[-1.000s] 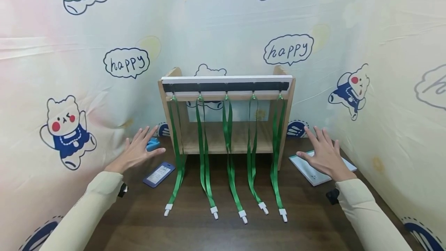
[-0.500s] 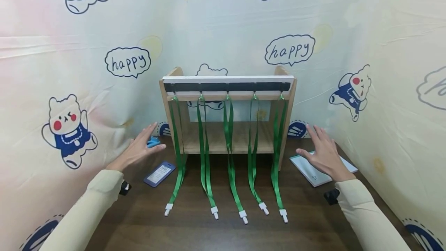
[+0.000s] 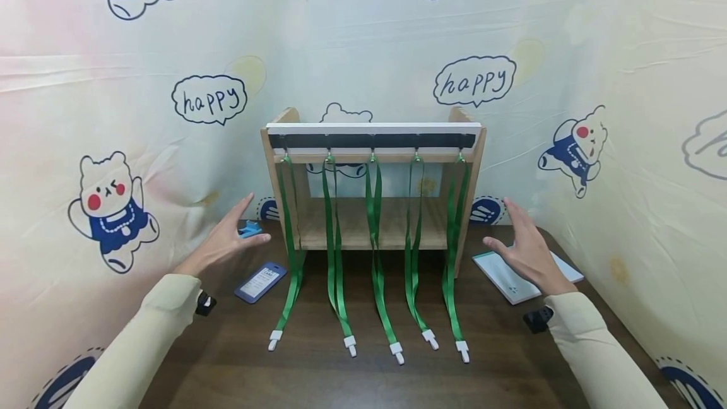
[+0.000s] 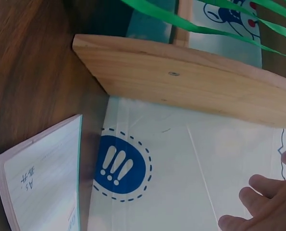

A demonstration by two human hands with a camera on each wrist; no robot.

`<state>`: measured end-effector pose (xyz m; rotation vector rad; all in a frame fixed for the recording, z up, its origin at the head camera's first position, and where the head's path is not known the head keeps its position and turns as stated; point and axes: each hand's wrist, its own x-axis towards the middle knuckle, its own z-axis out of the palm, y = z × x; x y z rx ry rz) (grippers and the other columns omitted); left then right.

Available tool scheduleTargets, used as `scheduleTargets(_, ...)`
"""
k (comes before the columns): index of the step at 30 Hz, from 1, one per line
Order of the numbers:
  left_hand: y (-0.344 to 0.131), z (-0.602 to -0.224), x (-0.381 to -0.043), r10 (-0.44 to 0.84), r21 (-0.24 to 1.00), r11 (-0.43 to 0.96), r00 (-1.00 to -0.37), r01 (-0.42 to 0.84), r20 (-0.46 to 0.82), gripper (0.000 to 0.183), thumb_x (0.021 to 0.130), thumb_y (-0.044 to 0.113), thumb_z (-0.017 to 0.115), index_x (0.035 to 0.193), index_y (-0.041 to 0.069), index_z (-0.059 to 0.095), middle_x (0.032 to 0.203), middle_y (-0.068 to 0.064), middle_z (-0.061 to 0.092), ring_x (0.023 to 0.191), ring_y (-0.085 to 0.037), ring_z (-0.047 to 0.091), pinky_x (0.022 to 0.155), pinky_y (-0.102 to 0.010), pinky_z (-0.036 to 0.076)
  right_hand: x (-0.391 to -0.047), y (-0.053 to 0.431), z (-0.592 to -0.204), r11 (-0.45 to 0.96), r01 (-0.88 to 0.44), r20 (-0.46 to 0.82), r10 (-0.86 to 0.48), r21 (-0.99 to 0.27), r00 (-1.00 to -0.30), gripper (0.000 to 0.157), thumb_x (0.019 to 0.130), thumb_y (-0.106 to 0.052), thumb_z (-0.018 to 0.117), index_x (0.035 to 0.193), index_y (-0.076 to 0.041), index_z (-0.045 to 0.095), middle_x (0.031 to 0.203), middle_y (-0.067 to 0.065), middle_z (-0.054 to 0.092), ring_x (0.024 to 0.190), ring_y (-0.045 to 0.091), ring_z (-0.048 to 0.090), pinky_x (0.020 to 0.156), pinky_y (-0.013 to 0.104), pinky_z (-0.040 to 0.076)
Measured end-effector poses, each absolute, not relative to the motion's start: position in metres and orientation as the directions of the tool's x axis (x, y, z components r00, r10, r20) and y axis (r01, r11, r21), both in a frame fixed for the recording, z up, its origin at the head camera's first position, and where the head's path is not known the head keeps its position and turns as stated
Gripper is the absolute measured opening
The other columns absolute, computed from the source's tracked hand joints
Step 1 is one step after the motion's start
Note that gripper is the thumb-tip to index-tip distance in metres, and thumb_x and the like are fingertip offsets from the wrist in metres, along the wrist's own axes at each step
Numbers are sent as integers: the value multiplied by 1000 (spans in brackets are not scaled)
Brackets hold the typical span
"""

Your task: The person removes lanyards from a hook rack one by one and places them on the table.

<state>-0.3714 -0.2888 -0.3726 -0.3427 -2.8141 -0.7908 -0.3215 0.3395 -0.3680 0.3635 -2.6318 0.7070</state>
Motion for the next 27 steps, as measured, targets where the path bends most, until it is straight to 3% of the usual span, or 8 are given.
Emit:
scheduleTargets(9, -286, -367, -373, 130, 540, 802, -957, 255, 260, 111, 84, 66, 67, 163, 34, -5, 173, -14, 6, 153, -52, 19, 115, -76, 26, -319, 336, -363, 812, -294, 415, -71, -505, -907, 100, 96, -51, 60, 164, -17, -4, 170, 24, 5, 151, 57, 16, 110, 82, 19)
scheduleTargets(21, -285, -357, -372, 88, 633, 726, -950, 268, 301, 108, 86, 60, 70, 164, 35, -1, 172, -14, 12, 154, -48, 21, 117, -74, 25, -314, 334, -356, 711, -262, 375, 2, -653, -927, 95, 98, -53, 55, 164, -26, -9, 170, 23, 8, 152, 54, 18, 108, 81, 26)
scheduleTargets(27, -284, -355, -370, 75, 670, 681, -938, 296, 339, 101, 86, 59, 71, 164, 32, 12, 172, -11, 16, 155, -44, 21, 119, -73, 24, -313, 334, -356, 634, -250, 350, 35, -732, -936, 97, 98, -53, 55, 163, -25, -11, 171, 21, 5, 153, 53, 15, 110, 80, 25)
